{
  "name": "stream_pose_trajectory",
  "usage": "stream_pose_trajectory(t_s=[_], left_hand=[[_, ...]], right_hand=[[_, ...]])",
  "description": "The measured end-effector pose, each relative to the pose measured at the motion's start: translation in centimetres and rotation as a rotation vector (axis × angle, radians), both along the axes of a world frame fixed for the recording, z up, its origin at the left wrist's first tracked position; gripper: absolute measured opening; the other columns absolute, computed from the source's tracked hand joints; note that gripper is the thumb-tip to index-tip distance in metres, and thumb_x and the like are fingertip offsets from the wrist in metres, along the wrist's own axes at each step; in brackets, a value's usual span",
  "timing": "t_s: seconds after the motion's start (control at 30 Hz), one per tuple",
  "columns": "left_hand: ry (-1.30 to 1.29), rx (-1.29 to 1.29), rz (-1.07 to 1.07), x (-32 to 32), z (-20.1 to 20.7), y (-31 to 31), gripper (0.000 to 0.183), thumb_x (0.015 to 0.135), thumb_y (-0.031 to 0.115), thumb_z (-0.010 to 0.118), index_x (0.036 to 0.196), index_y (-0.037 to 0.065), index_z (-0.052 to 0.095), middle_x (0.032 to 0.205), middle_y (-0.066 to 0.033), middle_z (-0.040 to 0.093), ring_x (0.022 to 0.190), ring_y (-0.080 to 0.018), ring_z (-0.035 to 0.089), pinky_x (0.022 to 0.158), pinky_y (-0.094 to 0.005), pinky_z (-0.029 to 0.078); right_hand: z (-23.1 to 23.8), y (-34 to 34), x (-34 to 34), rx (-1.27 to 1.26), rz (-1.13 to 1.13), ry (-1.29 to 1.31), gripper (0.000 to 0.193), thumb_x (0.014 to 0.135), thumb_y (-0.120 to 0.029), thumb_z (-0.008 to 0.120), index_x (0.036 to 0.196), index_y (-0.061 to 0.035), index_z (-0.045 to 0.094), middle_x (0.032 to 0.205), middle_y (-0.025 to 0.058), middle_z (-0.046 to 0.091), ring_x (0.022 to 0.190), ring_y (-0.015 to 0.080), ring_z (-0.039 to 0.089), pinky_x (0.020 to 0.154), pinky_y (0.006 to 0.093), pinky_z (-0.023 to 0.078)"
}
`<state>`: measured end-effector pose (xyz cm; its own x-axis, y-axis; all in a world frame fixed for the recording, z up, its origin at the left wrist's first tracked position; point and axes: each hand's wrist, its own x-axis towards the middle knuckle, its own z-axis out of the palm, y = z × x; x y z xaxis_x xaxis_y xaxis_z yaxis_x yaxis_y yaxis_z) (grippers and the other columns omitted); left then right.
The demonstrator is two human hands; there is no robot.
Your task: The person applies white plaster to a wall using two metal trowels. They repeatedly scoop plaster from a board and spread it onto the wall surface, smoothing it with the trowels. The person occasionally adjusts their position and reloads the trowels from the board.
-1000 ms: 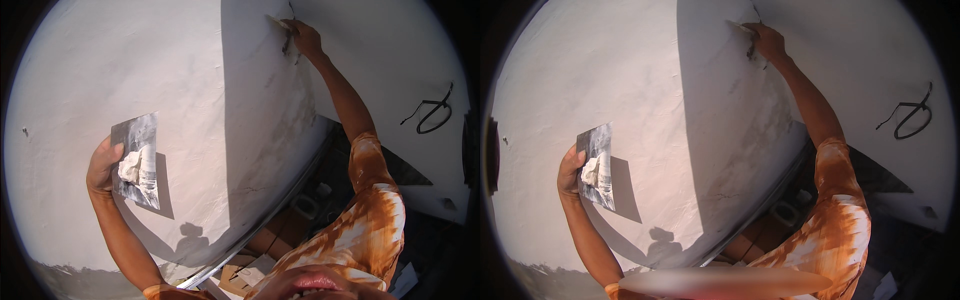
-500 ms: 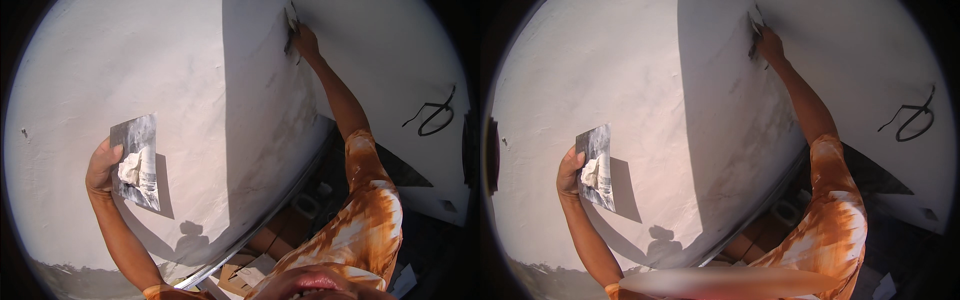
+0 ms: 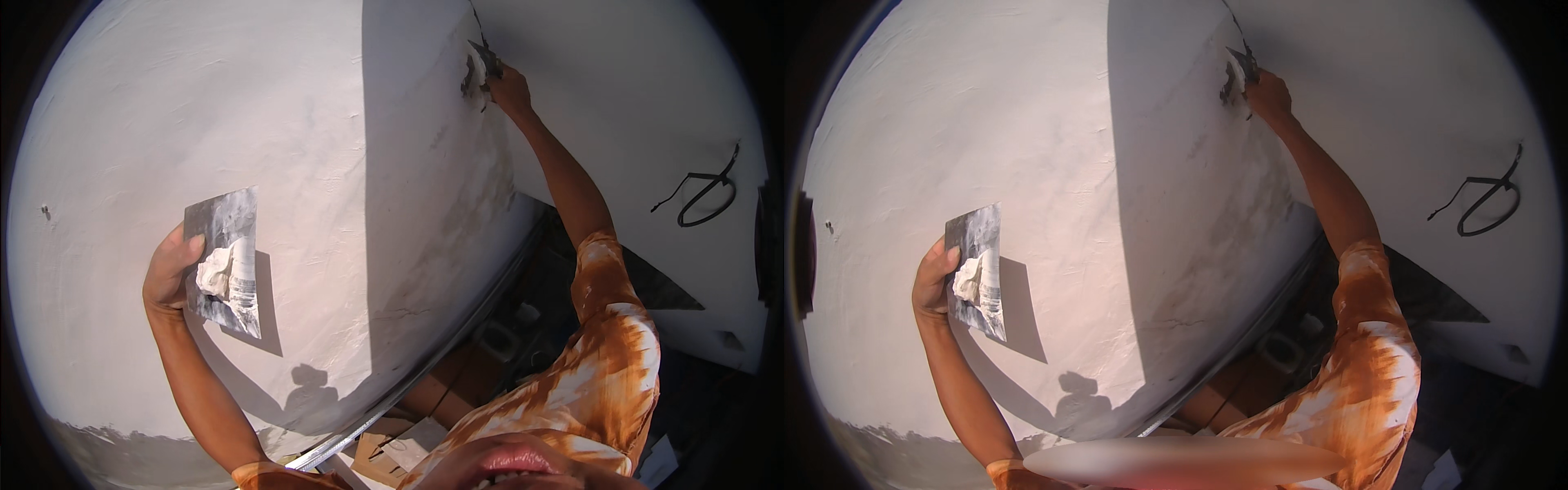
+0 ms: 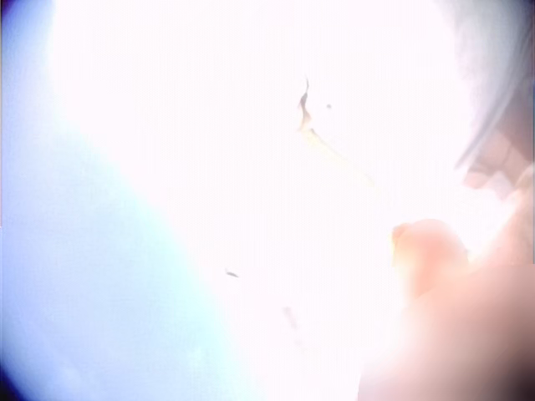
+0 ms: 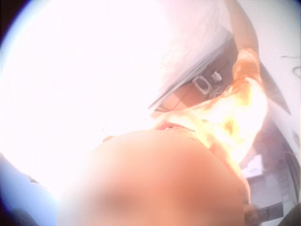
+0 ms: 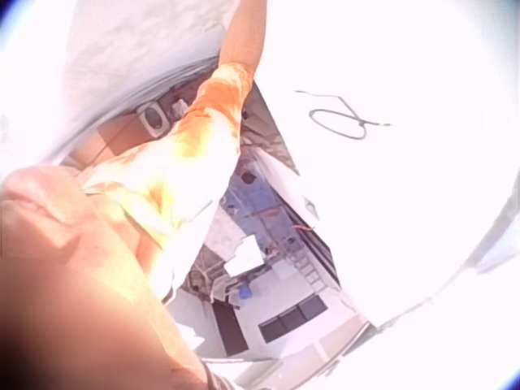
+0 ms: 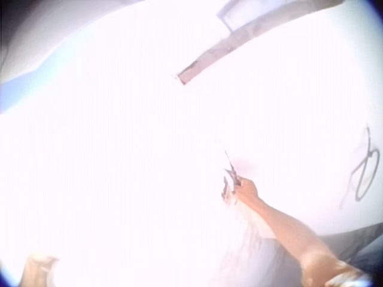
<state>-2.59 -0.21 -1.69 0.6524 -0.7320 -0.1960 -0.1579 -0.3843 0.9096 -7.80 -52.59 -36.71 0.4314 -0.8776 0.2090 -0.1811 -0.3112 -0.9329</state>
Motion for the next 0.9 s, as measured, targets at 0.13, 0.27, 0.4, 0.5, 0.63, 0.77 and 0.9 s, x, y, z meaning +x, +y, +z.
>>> stream_pose_trajectory(t_s=[0.13,0.27,0.4,0.5,0.63,0.77,0.9], left_hand=[[-0.005,0.016,-0.015,0.1,0.0,-0.1,0.061,0.086,0.027,0.071,0.131,-0.008,0.051,0.115,-0.012,0.064,0.101,-0.0176,0.064,0.089,-0.0316,0.052],[0.028,0.008,-0.042,0.3,-0.1,0.1,0.059,0.088,0.027,0.07,0.131,-0.008,0.051,0.116,-0.0124,0.064,0.101,-0.0173,0.064,0.089,-0.0318,0.052],[0.063,-0.011,-0.067,0.5,-0.3,0.2,0.057,0.089,0.024,0.068,0.132,-0.008,0.049,0.116,-0.0128,0.064,0.101,-0.0173,0.065,0.088,-0.0318,0.053],[0.067,-0.031,-0.082,0.6,-0.3,0.2,0.055,0.09,0.023,0.067,0.132,-0.008,0.048,0.116,-0.0131,0.064,0.1,-0.0175,0.065,0.087,-0.0317,0.054],[0.069,-0.047,-0.085,0.5,-0.4,0.4,0.053,0.091,0.022,0.066,0.132,-0.008,0.048,0.114,-0.0127,0.065,0.099,-0.0168,0.066,0.085,-0.0312,0.055],[0.076,-0.049,-0.097,0.5,-0.5,0.5,0.052,0.091,0.021,0.066,0.131,-0.008,0.049,0.113,-0.0119,0.066,0.098,-0.0155,0.066,0.085,-0.0304,0.055],[0.082,-0.059,-0.093,0.7,-0.6,0.7,0.052,0.09,0.02,0.067,0.13,-0.008,0.05,0.112,-0.0121,0.066,0.096,-0.0152,0.067,0.084,-0.0297,0.055]], right_hand=[[1.5,-3.4,0.0,0.658,0.151,-0.287,0.03,0.085,-0.011,0.063,0.113,0.0005,0.06,0.111,0.017,0.057,0.098,0.0339,0.062,0.071,0.0501,0.06],[7.4,-5.8,2.2,0.615,0.135,-0.398,0.027,0.085,-0.011,0.064,0.109,0.0001,0.056,0.111,0.016,0.053,0.099,0.034,0.06,0.07,0.0476,0.065],[14.4,-6.0,2.3,0.467,0.225,-0.392,0.024,0.085,-0.012,0.062,0.107,-0.001,0.06,0.114,0.0167,0.058,0.098,0.0358,0.063,0.078,0.0465,0.062],[21.1,-6.1,2.3,0.507,0.198,-0.409,0.034,0.089,-0.014,0.062,0.117,0.0064,0.059,0.113,0.0334,0.062,0.1,0.0354,0.068,0.086,0.0433,0.058],[28.0,-4.3,2.1,0.129,0.199,-0.283,0.026,0.09,-0.008,0.057,0.107,0.0112,0.061,0.096,0.0302,0.066,0.087,0.0368,0.07,0.071,0.0433,0.06],[27.8,-2.2,-1.1,-0.166,0.056,-0.092,0.024,0.091,-0.007,0.055,0.103,0.0123,0.063,0.087,0.0266,0.068,0.089,0.0326,0.07,0.073,0.0402,0.06],[23.6,-2.1,-0.8,-0.365,-0.109,0.002,0.026,0.095,-0.008,0.05,0.106,0.0112,0.064,0.1,0.0304,0.068,0.101,0.0307,0.069,0.087,0.0397,0.056]])
